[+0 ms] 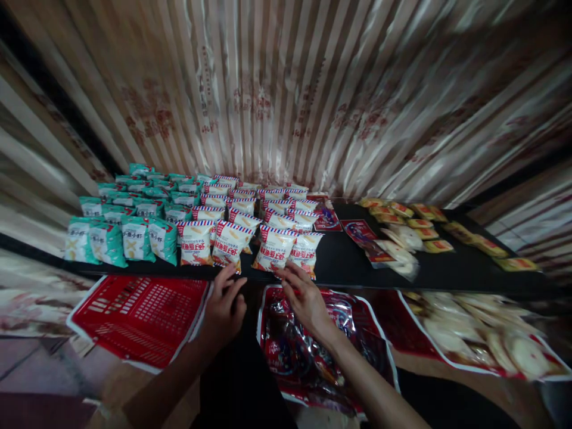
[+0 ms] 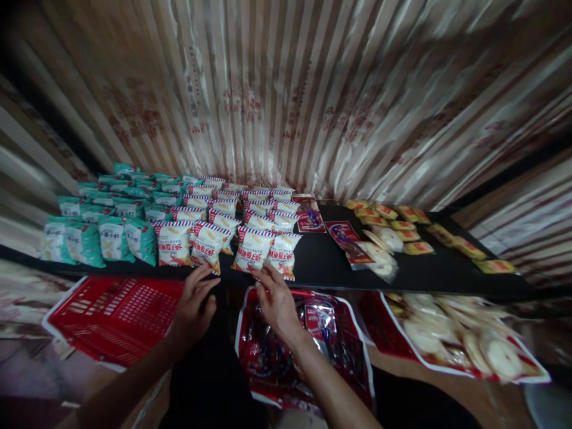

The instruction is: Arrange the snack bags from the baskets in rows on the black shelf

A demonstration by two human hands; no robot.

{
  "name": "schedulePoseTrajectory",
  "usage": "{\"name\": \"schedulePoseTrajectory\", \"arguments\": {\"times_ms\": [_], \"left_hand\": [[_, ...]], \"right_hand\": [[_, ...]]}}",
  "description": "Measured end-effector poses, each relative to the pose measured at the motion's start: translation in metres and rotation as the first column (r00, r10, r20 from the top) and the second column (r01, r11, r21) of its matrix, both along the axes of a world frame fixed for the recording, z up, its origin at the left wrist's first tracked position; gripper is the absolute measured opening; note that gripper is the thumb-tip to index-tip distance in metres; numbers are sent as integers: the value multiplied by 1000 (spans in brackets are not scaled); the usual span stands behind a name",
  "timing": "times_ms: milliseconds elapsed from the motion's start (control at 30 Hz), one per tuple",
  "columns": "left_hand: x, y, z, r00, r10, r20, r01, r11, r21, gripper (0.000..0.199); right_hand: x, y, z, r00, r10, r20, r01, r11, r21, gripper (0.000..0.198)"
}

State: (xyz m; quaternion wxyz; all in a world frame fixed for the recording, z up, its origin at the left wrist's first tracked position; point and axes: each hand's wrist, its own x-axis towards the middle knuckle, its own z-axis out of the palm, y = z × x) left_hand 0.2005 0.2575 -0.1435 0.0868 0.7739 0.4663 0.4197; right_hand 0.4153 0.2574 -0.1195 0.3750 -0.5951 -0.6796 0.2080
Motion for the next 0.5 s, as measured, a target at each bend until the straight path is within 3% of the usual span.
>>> {"name": "schedulePoseTrajectory", "arguments": {"times_ms": [167, 500], "left_hand": [[47, -18, -13, 971, 198, 134, -177, 972, -154, 35], [56, -9, -34, 950, 272, 156, -245, 954, -173, 50]], "right_hand": [[-6, -4, -9, 998, -32, 57, 35, 997, -63, 34], [-22, -2, -25, 997, -70, 14, 70, 998, -1, 37]]}}
